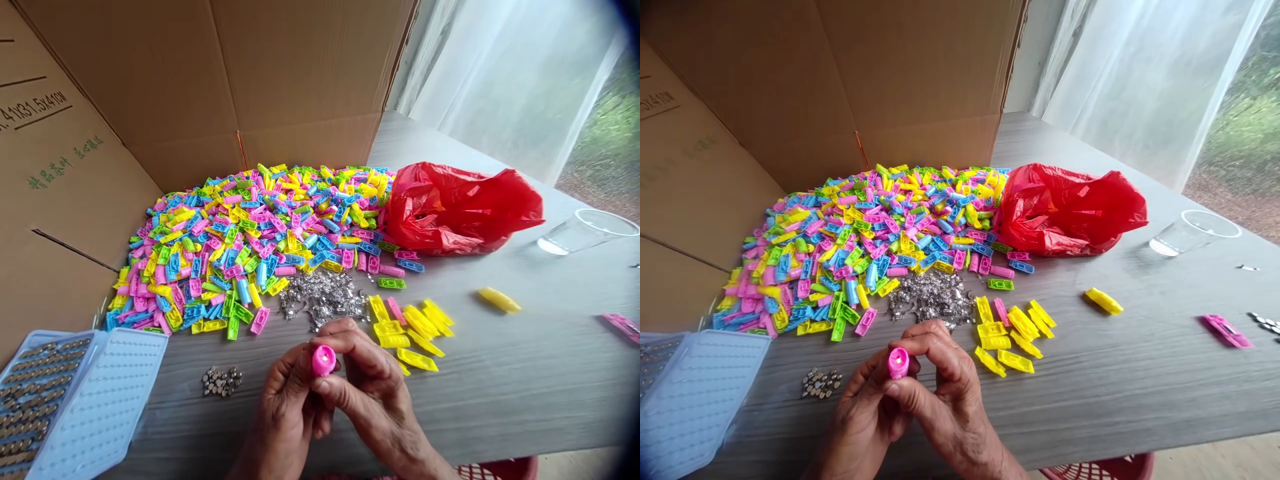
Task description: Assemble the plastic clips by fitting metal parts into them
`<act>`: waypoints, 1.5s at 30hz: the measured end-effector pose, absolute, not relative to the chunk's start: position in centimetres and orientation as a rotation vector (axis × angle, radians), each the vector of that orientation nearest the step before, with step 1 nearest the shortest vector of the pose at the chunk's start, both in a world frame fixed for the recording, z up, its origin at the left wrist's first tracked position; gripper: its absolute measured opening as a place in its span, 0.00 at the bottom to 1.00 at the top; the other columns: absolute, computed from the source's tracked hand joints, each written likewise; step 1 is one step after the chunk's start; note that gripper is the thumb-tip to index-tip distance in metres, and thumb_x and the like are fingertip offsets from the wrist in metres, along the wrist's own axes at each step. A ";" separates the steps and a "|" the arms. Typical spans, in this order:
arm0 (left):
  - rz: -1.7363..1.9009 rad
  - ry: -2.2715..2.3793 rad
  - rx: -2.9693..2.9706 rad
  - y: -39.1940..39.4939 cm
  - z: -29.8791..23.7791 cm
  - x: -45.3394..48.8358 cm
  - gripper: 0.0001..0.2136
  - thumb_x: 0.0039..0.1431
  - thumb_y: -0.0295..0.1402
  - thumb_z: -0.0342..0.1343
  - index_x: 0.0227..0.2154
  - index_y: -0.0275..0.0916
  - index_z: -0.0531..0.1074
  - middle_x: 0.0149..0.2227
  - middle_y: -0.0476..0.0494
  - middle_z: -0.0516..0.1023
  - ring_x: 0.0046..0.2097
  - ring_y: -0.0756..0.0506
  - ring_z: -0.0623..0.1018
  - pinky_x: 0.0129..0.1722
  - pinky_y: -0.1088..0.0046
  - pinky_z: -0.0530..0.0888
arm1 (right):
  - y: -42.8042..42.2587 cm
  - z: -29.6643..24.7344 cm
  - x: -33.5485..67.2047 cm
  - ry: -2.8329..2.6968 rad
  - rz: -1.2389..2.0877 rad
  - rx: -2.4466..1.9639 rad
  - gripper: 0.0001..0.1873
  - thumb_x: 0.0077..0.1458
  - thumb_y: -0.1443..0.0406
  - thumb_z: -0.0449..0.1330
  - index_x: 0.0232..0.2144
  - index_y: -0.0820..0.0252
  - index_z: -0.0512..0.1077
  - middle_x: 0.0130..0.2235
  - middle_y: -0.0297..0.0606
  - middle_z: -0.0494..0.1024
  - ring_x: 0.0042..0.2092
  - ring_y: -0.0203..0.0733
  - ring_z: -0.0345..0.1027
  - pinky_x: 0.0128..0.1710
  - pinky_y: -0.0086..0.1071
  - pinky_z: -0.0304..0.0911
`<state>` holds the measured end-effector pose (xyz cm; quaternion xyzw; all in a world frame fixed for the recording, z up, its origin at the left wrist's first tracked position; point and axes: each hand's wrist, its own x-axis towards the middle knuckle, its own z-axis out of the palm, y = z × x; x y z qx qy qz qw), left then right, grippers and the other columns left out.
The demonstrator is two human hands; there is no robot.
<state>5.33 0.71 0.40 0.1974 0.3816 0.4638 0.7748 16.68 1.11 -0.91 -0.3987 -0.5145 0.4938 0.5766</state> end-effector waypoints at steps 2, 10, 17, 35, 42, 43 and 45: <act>0.994 0.880 0.426 0.7 0.4 5.3 0.18 0.49 0.47 0.62 0.18 0.35 0.73 0.14 0.56 0.63 0.14 0.58 0.59 0.14 0.84 0.56 | 1.3 -1.1 16.8 -1.181 1.157 -0.962 0.10 0.48 0.58 0.68 0.35 0.48 0.78 0.35 0.35 0.73 0.38 0.42 0.68 0.41 0.37 0.66; 0.929 0.948 0.473 0.5 0.0 5.1 0.23 0.50 0.52 0.58 0.16 0.34 0.70 0.11 0.51 0.68 0.10 0.57 0.62 0.10 0.84 0.51 | 1.7 -0.8 18.3 -1.186 1.331 -0.939 0.13 0.52 0.60 0.65 0.42 0.45 0.77 0.38 0.35 0.77 0.41 0.41 0.69 0.43 0.35 0.66; 0.934 0.835 0.531 1.2 0.7 4.9 0.21 0.48 0.51 0.61 0.25 0.34 0.77 0.20 0.46 0.76 0.19 0.50 0.76 0.15 0.80 0.70 | 1.9 -0.9 18.7 -1.082 1.496 -0.852 0.10 0.52 0.64 0.65 0.39 0.52 0.78 0.34 0.34 0.72 0.26 0.31 0.65 0.23 0.27 0.64; 0.811 0.689 0.567 0.8 -0.2 5.0 0.19 0.51 0.49 0.59 0.30 0.34 0.77 0.22 0.46 0.77 0.17 0.53 0.74 0.13 0.84 0.69 | 2.1 -1.0 19.3 -0.980 1.617 -0.843 0.09 0.46 0.59 0.68 0.32 0.53 0.79 0.32 0.34 0.69 0.28 0.34 0.64 0.29 0.31 0.65; 0.818 0.699 0.480 1.1 0.4 5.2 0.16 0.52 0.45 0.61 0.32 0.35 0.79 0.22 0.44 0.79 0.18 0.53 0.75 0.13 0.85 0.70 | 2.2 -1.2 19.5 -0.970 1.588 -0.840 0.11 0.39 0.60 0.73 0.28 0.54 0.79 0.32 0.33 0.68 0.32 0.34 0.64 0.27 0.26 0.64; 0.812 0.705 0.471 1.1 0.4 5.2 0.15 0.52 0.44 0.61 0.32 0.36 0.79 0.22 0.45 0.79 0.17 0.53 0.75 0.13 0.85 0.69 | 2.1 -1.1 19.6 -0.984 1.583 -0.851 0.11 0.40 0.59 0.72 0.29 0.54 0.79 0.32 0.33 0.67 0.32 0.35 0.64 0.27 0.27 0.64; 0.816 0.693 0.448 1.1 0.4 5.3 0.14 0.52 0.43 0.62 0.33 0.37 0.79 0.21 0.46 0.78 0.17 0.53 0.74 0.12 0.85 0.68 | 1.9 -0.9 19.7 -1.019 1.577 -0.873 0.12 0.43 0.58 0.70 0.32 0.54 0.79 0.33 0.35 0.67 0.31 0.36 0.65 0.24 0.28 0.64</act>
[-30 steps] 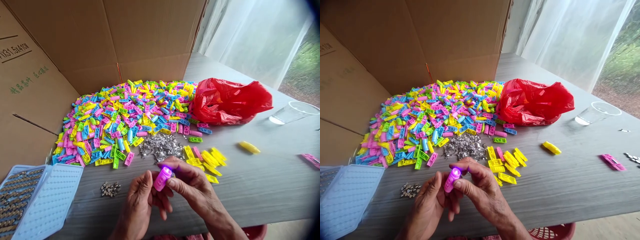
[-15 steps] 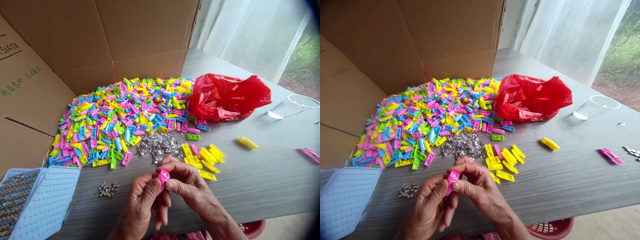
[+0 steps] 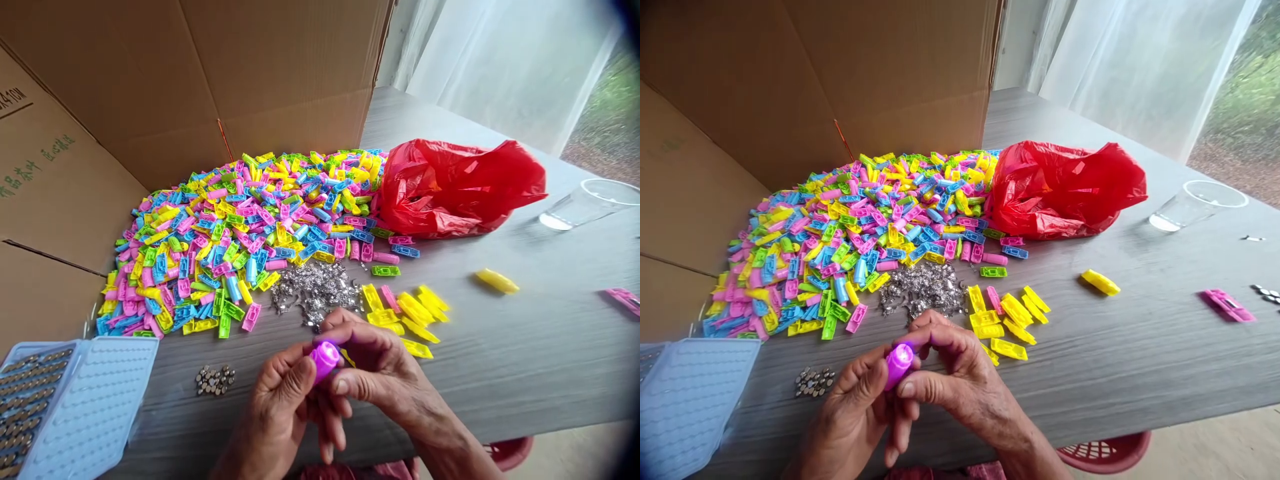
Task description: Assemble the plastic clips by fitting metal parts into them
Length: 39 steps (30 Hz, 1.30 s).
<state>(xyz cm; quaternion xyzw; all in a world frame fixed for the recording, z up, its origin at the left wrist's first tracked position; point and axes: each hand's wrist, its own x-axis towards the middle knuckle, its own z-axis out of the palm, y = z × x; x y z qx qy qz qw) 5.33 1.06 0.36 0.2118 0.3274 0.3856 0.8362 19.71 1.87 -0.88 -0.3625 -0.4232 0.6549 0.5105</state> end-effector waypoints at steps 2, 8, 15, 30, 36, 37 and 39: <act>0.819 0.656 0.441 1.1 0.2 5.3 0.13 0.51 0.42 0.63 0.35 0.39 0.80 0.22 0.47 0.77 0.18 0.53 0.75 0.14 0.84 0.69 | 1.6 -0.5 19.9 -1.075 1.534 -0.904 0.11 0.47 0.57 0.67 0.34 0.54 0.79 0.34 0.36 0.67 0.31 0.38 0.67 0.24 0.30 0.66; 0.773 0.647 0.636 1.5 -0.2 4.3 0.16 0.50 0.45 0.63 0.38 0.42 0.80 0.26 0.48 0.74 0.26 0.51 0.75 0.22 0.80 0.69 | 1.6 0.5 21.0 -1.500 1.303 -0.909 0.09 0.57 0.61 0.61 0.40 0.51 0.78 0.34 0.36 0.65 0.38 0.39 0.65 0.35 0.33 0.65; 0.767 0.841 0.841 2.2 0.1 3.3 0.15 0.52 0.42 0.63 0.38 0.39 0.80 0.26 0.45 0.76 0.27 0.52 0.73 0.22 0.81 0.66 | 2.2 0.2 21.4 -1.739 1.137 -0.879 0.12 0.60 0.66 0.58 0.45 0.49 0.74 0.36 0.36 0.65 0.39 0.39 0.61 0.37 0.32 0.60; 0.994 0.765 0.480 1.1 -0.4 5.5 0.09 0.48 0.38 0.66 0.29 0.38 0.80 0.21 0.51 0.71 0.23 0.54 0.71 0.19 0.83 0.71 | 1.6 -1.0 19.7 -1.461 1.330 -0.895 0.09 0.58 0.62 0.59 0.42 0.49 0.77 0.32 0.35 0.66 0.36 0.37 0.66 0.32 0.29 0.66; 0.924 0.729 0.414 1.2 -0.7 4.9 0.14 0.43 0.41 0.68 0.32 0.37 0.81 0.21 0.50 0.74 0.17 0.55 0.70 0.13 0.85 0.66 | 2.1 -0.9 20.1 -1.378 1.398 -0.923 0.15 0.53 0.52 0.62 0.40 0.49 0.79 0.35 0.36 0.67 0.38 0.40 0.65 0.38 0.35 0.64; 0.918 0.730 0.414 1.3 -0.7 4.9 0.15 0.43 0.41 0.68 0.33 0.37 0.81 0.21 0.50 0.74 0.16 0.56 0.70 0.12 0.86 0.65 | 2.2 -0.7 20.2 -1.386 1.404 -0.926 0.15 0.53 0.52 0.62 0.40 0.49 0.79 0.35 0.37 0.68 0.38 0.40 0.65 0.38 0.35 0.63; 0.894 0.738 0.404 1.4 -0.7 4.8 0.17 0.43 0.42 0.68 0.34 0.37 0.81 0.19 0.50 0.74 0.15 0.57 0.68 0.11 0.87 0.63 | 2.5 -0.5 20.3 -1.389 1.429 -0.942 0.15 0.53 0.52 0.62 0.40 0.50 0.79 0.34 0.36 0.68 0.37 0.40 0.65 0.38 0.35 0.62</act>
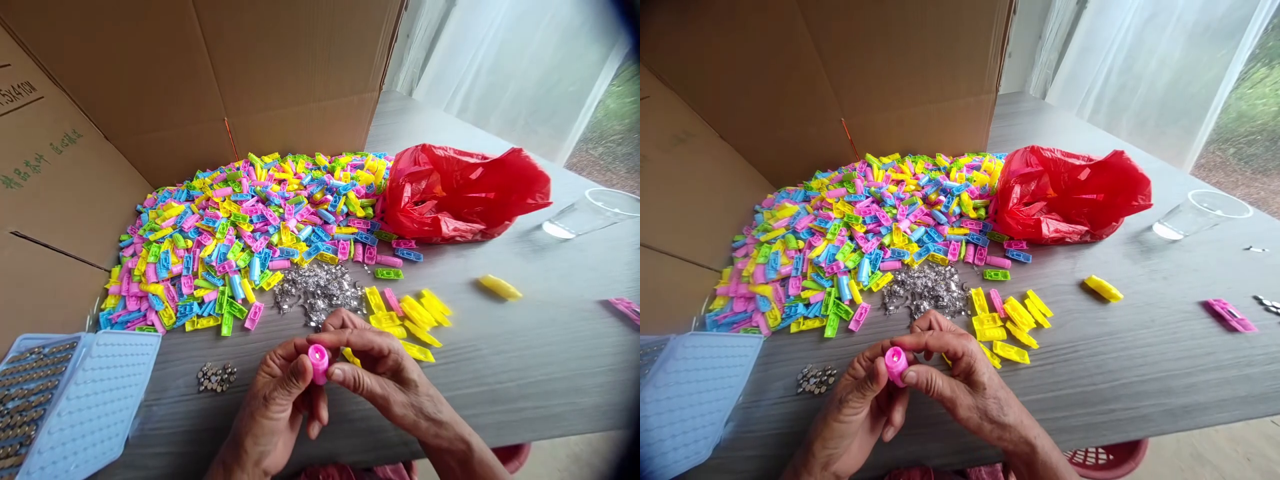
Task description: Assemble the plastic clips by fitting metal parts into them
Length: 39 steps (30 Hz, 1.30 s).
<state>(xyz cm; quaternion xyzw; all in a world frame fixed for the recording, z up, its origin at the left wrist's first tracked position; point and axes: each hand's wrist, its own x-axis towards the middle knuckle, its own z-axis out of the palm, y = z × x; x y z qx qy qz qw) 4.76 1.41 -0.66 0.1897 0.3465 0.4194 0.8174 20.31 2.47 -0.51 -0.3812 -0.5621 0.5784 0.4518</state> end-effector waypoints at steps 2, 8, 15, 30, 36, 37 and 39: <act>0.854 0.743 0.391 1.6 -0.6 4.7 0.17 0.44 0.42 0.68 0.35 0.35 0.80 0.17 0.51 0.73 0.14 0.57 0.68 0.11 0.87 0.64 | 2.7 -0.5 20.4 -1.359 1.495 -0.966 0.14 0.53 0.53 0.62 0.37 0.52 0.80 0.33 0.36 0.67 0.36 0.39 0.64 0.36 0.33 0.62; 0.824 0.768 0.371 2.1 -0.4 4.7 0.21 0.50 0.49 0.60 0.24 0.31 0.79 0.19 0.43 0.78 0.19 0.50 0.76 0.15 0.80 0.74 | 3.3 -1.2 20.5 -1.121 1.819 -0.901 0.11 0.53 0.57 0.63 0.31 0.58 0.78 0.32 0.34 0.67 0.33 0.34 0.64 0.31 0.27 0.62; 0.796 0.809 0.370 2.5 0.5 4.9 0.16 0.48 0.45 0.64 0.23 0.32 0.79 0.20 0.44 0.79 0.21 0.49 0.78 0.18 0.78 0.76 | 3.3 -1.4 20.9 -1.078 1.822 -0.881 0.09 0.53 0.58 0.64 0.31 0.58 0.78 0.33 0.34 0.67 0.33 0.33 0.64 0.32 0.26 0.64; 0.848 0.905 0.547 2.2 1.4 5.4 0.10 0.46 0.36 0.67 0.31 0.38 0.81 0.25 0.48 0.77 0.25 0.51 0.76 0.24 0.79 0.74 | 2.5 -0.8 21.3 -1.177 1.561 -0.937 0.07 0.56 0.59 0.62 0.35 0.50 0.79 0.34 0.34 0.72 0.37 0.36 0.67 0.38 0.29 0.64; 0.872 0.869 0.736 1.8 1.0 5.0 0.09 0.53 0.33 0.63 0.38 0.42 0.80 0.29 0.48 0.77 0.28 0.51 0.75 0.25 0.80 0.72 | 2.1 -0.7 21.0 -1.124 1.558 -0.922 0.07 0.53 0.60 0.64 0.35 0.52 0.78 0.32 0.33 0.68 0.32 0.34 0.66 0.31 0.29 0.64; 0.882 0.872 0.754 1.8 0.8 5.0 0.09 0.53 0.33 0.63 0.38 0.43 0.80 0.30 0.48 0.77 0.28 0.51 0.76 0.25 0.80 0.73 | 2.1 -0.7 20.9 -1.133 1.549 -0.916 0.07 0.54 0.60 0.64 0.35 0.53 0.78 0.32 0.33 0.68 0.31 0.34 0.66 0.30 0.29 0.64; 0.900 0.881 0.759 1.6 0.5 5.0 0.08 0.54 0.32 0.62 0.37 0.42 0.80 0.29 0.48 0.77 0.28 0.51 0.76 0.23 0.79 0.73 | 2.0 -0.8 20.8 -1.193 1.493 -0.913 0.06 0.55 0.61 0.63 0.35 0.53 0.78 0.30 0.33 0.68 0.31 0.34 0.66 0.30 0.29 0.64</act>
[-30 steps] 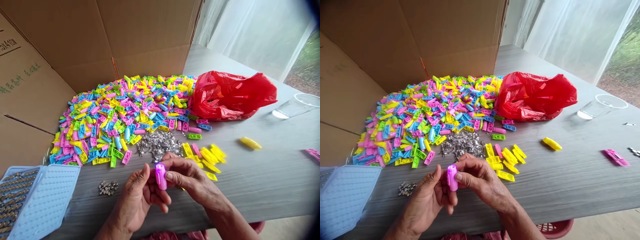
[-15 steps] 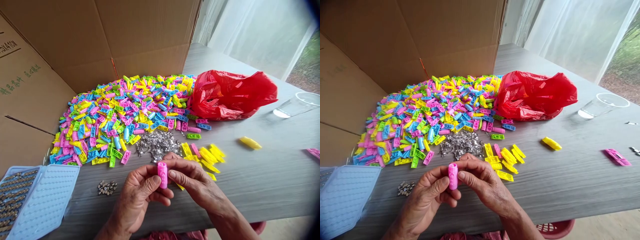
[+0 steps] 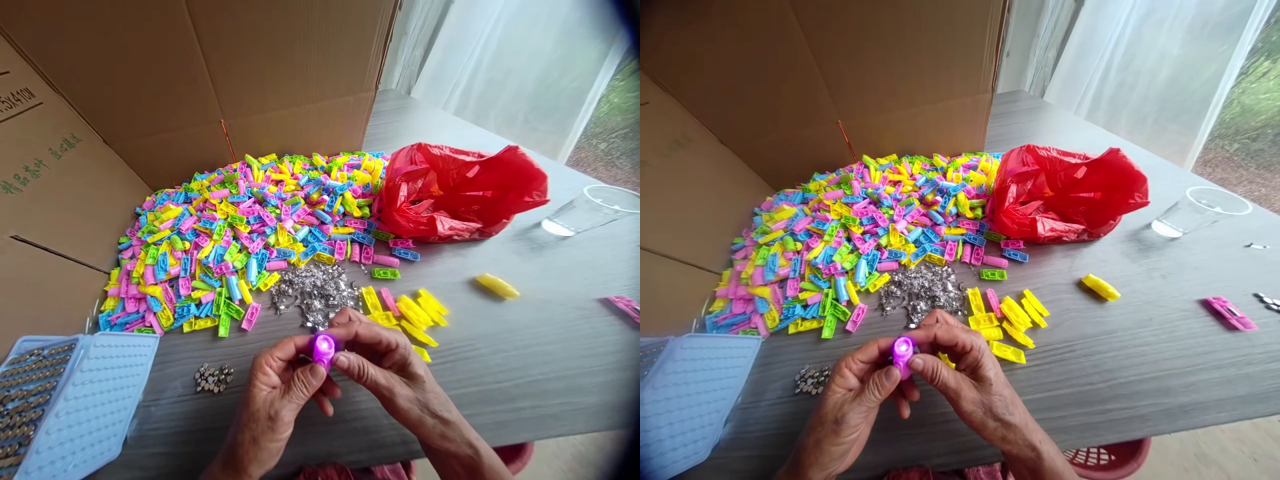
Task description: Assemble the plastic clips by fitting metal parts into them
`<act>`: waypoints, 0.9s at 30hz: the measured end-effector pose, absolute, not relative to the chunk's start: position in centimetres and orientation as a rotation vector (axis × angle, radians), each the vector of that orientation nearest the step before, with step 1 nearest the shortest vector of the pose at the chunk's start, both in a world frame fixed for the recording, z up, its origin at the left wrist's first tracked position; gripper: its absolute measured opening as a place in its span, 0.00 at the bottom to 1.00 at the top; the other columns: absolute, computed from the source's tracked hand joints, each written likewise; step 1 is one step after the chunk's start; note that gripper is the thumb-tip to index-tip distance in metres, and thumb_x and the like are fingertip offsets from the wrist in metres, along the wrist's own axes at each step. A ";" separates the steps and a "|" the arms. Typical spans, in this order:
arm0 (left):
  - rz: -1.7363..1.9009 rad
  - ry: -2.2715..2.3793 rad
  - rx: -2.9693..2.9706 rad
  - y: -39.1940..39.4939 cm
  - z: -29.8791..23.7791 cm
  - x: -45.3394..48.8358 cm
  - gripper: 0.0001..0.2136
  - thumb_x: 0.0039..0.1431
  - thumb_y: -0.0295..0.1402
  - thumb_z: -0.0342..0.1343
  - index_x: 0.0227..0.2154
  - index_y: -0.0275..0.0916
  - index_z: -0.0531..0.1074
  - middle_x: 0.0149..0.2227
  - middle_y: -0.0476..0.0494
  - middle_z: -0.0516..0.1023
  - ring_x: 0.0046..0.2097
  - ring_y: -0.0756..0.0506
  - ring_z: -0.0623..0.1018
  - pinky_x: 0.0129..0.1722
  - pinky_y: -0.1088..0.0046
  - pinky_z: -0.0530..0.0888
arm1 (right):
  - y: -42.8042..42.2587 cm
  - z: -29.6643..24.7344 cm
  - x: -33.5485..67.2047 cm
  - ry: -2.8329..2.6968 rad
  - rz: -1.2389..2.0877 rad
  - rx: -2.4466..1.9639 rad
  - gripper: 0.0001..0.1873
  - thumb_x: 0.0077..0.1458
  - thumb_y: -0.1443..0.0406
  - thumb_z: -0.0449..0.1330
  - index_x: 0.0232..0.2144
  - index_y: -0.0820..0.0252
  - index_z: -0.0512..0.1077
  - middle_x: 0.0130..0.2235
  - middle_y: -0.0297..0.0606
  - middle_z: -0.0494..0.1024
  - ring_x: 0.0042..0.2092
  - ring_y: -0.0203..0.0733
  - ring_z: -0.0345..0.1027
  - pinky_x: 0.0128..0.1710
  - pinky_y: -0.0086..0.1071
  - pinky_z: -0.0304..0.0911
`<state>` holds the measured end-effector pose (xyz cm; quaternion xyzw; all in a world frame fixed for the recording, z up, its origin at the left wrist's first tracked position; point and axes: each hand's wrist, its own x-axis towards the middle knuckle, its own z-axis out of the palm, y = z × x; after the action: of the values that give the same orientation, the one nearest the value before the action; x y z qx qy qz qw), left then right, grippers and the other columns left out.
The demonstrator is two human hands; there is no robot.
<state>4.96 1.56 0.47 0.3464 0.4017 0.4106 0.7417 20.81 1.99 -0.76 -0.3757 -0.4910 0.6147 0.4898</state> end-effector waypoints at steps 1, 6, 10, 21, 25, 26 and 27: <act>0.912 0.887 0.750 1.4 0.3 5.0 0.07 0.53 0.33 0.63 0.36 0.41 0.80 0.29 0.48 0.78 0.27 0.50 0.76 0.23 0.79 0.73 | 2.0 -0.8 20.7 -1.237 1.455 -0.917 0.06 0.56 0.61 0.62 0.35 0.53 0.78 0.29 0.33 0.69 0.31 0.34 0.66 0.31 0.29 0.64; 1.002 0.894 0.689 1.0 0.0 5.3 0.08 0.50 0.36 0.65 0.32 0.39 0.80 0.23 0.48 0.78 0.23 0.50 0.76 0.19 0.81 0.72 | 1.9 -0.7 20.4 -1.402 1.265 -0.942 0.07 0.58 0.64 0.60 0.38 0.52 0.77 0.28 0.32 0.71 0.30 0.35 0.65 0.31 0.29 0.63; 1.039 0.909 0.634 1.2 0.0 5.5 0.10 0.47 0.38 0.67 0.29 0.37 0.80 0.20 0.47 0.76 0.20 0.52 0.73 0.15 0.83 0.67 | 1.9 -0.8 20.1 -1.430 1.241 -0.973 0.07 0.58 0.63 0.59 0.37 0.53 0.77 0.27 0.32 0.70 0.30 0.35 0.64 0.31 0.30 0.63; 0.987 0.823 0.543 1.5 0.3 5.3 0.13 0.50 0.41 0.64 0.34 0.38 0.82 0.22 0.45 0.76 0.24 0.51 0.74 0.18 0.83 0.68 | 1.6 -1.6 19.6 -1.196 1.526 -0.934 0.07 0.59 0.62 0.59 0.35 0.59 0.73 0.30 0.32 0.68 0.26 0.31 0.65 0.26 0.27 0.63; 0.968 0.879 0.540 1.5 0.1 5.3 0.13 0.49 0.40 0.65 0.34 0.37 0.82 0.22 0.45 0.75 0.24 0.50 0.74 0.17 0.82 0.67 | 1.7 -1.4 19.5 -1.215 1.509 -0.918 0.08 0.59 0.61 0.59 0.35 0.60 0.73 0.29 0.32 0.68 0.26 0.31 0.65 0.27 0.27 0.63; 0.960 0.897 0.569 1.4 0.0 5.2 0.12 0.50 0.39 0.64 0.34 0.37 0.82 0.22 0.46 0.74 0.24 0.50 0.74 0.17 0.82 0.66 | 1.7 -1.3 19.5 -1.215 1.503 -0.913 0.08 0.59 0.61 0.59 0.35 0.60 0.73 0.29 0.32 0.67 0.26 0.31 0.65 0.27 0.27 0.64; 0.954 0.912 0.612 1.3 -0.2 5.1 0.12 0.51 0.38 0.64 0.36 0.37 0.81 0.22 0.46 0.74 0.24 0.51 0.73 0.18 0.81 0.66 | 1.7 -1.3 19.5 -1.216 1.497 -0.910 0.08 0.59 0.61 0.59 0.35 0.60 0.72 0.29 0.32 0.67 0.26 0.31 0.65 0.27 0.28 0.64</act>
<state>5.11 1.34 -0.15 0.2797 0.4168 0.4359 0.7470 19.51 1.70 -1.27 -0.3734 -0.4994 0.6144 0.4834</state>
